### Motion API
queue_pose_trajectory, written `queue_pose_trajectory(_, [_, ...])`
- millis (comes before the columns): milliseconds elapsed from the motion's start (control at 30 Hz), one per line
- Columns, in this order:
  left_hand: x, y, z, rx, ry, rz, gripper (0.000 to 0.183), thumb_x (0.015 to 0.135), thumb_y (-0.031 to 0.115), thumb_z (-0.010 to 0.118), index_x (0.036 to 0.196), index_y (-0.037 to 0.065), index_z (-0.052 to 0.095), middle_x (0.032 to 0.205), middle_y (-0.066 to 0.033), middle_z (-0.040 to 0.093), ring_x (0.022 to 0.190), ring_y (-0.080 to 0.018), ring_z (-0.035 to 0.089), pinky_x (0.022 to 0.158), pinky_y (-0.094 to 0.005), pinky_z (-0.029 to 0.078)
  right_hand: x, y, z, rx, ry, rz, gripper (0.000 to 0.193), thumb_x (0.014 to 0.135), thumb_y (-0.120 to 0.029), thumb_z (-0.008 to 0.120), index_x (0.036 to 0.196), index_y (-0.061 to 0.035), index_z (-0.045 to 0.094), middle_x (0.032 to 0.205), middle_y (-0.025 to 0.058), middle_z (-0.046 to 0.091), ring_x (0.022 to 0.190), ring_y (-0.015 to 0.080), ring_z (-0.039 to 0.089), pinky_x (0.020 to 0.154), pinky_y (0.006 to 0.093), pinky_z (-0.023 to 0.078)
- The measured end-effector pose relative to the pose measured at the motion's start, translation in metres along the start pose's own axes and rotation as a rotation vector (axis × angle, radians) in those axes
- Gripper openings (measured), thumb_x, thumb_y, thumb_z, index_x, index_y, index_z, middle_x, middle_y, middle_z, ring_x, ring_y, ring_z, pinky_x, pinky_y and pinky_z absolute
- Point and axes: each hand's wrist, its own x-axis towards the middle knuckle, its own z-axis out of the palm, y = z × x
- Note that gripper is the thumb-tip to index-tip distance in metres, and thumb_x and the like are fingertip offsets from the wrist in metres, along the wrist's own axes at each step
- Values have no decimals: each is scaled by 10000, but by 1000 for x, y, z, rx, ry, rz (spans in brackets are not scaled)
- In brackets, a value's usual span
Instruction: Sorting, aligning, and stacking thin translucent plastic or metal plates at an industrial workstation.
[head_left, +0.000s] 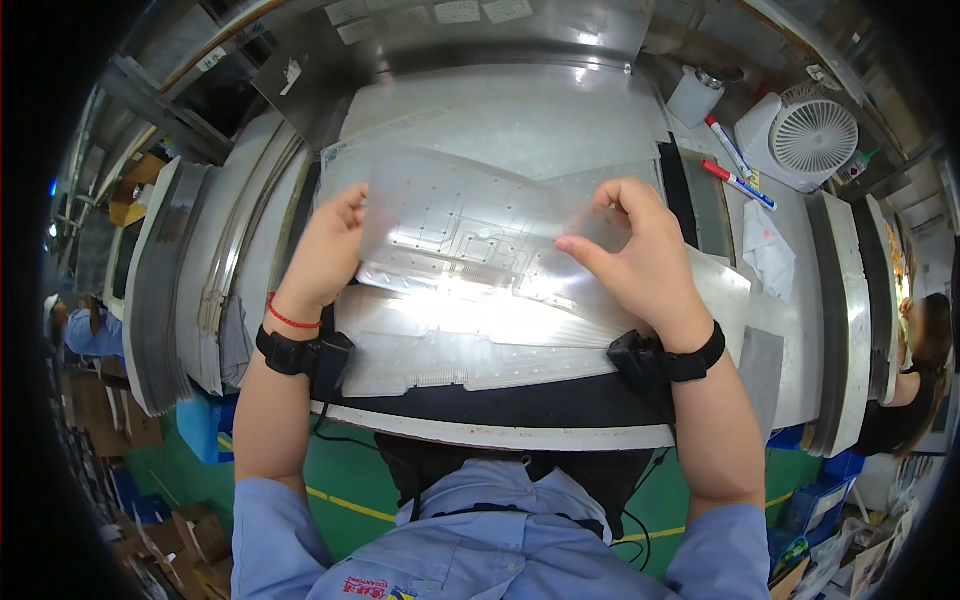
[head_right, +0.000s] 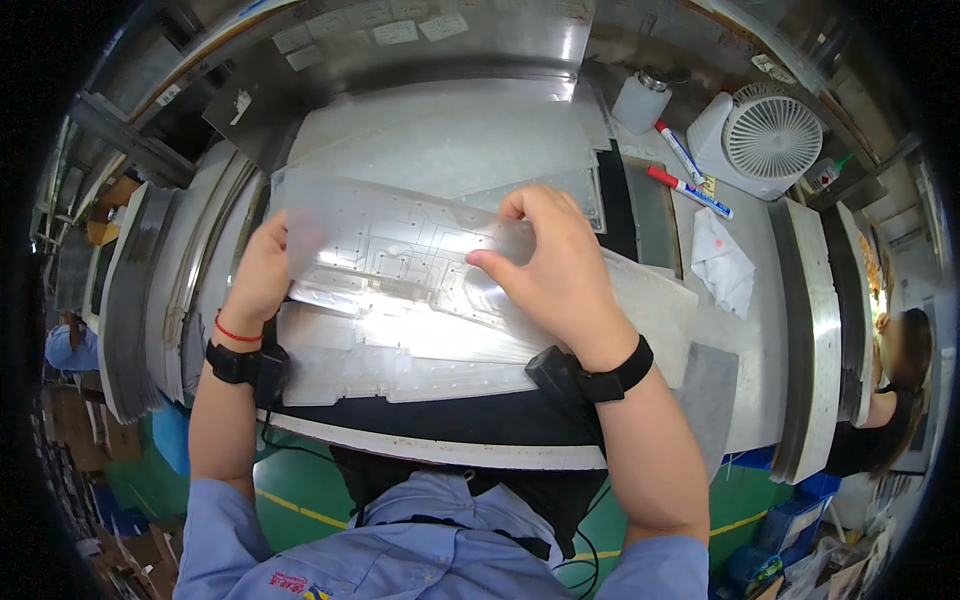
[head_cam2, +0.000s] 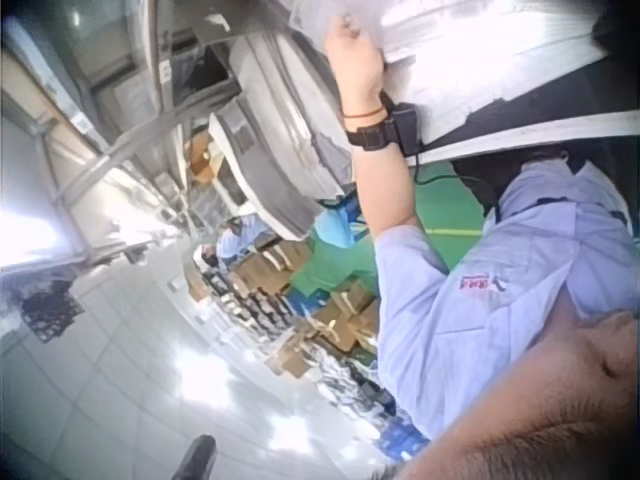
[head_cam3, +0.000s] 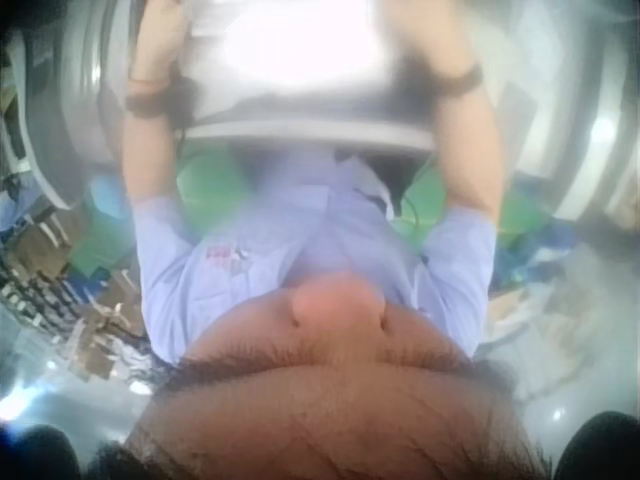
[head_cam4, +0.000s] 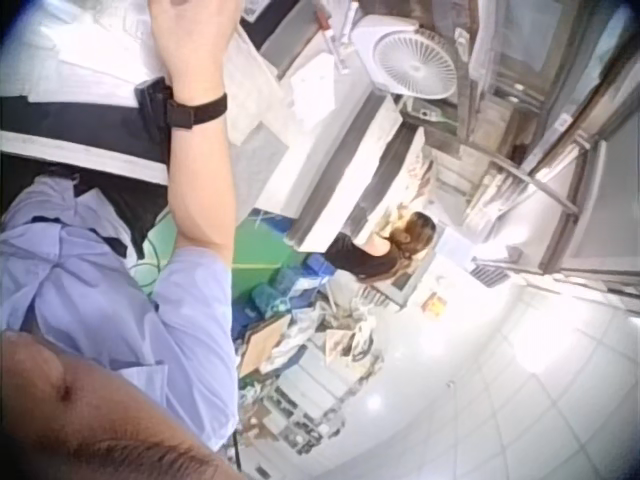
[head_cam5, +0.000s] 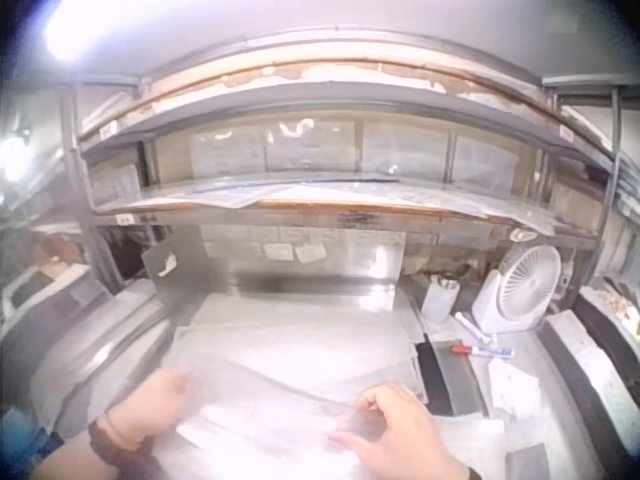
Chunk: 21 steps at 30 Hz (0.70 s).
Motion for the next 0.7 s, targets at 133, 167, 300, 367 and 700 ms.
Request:
queue_pose_trajectory(133, [-14,-1,-75,-28,181,171,122,992,102,598,1097,43,579,902,4,614,795,-63,567,712,-236,476,-1,-3,-4,65,8,23,382,701,-161,844,911,-38,550,916,115,583,881,294,560,786,372,466])
queue_pose_trajectory(167, [-26,6,-90,-38,225,161,104,997,117,598,1067,47,565,908,0,605,810,-68,564,732,-240,476,-2,0,-5,52,-15,17,377,702,-158,839,909,-37,549,916,115,581,876,294,558,785,371,465])
queue_pose_trajectory(300, [-99,-2,-150,-35,618,317,125,1013,177,597,1035,64,549,885,10,568,772,-69,544,692,-226,458,-4,14,2,24,-89,62,361,711,-183,818,919,-43,558,936,125,582,893,315,555,807,385,455])
queue_pose_trajectory(367, [-150,-22,-198,20,818,309,144,1015,204,601,1016,70,545,880,8,558,756,-61,527,662,-214,437,-5,18,4,-65,-122,71,359,715,-200,814,926,-46,567,951,134,590,920,330,562,824,401,451])
queue_pose_trajectory(700, [-282,-112,-290,-40,1214,237,184,1004,165,619,1120,36,558,967,-34,606,791,-93,560,672,-210,442,-4,7,5,-229,-280,186,427,709,-313,806,972,-38,613,961,174,633,985,362,579,893,438,431])
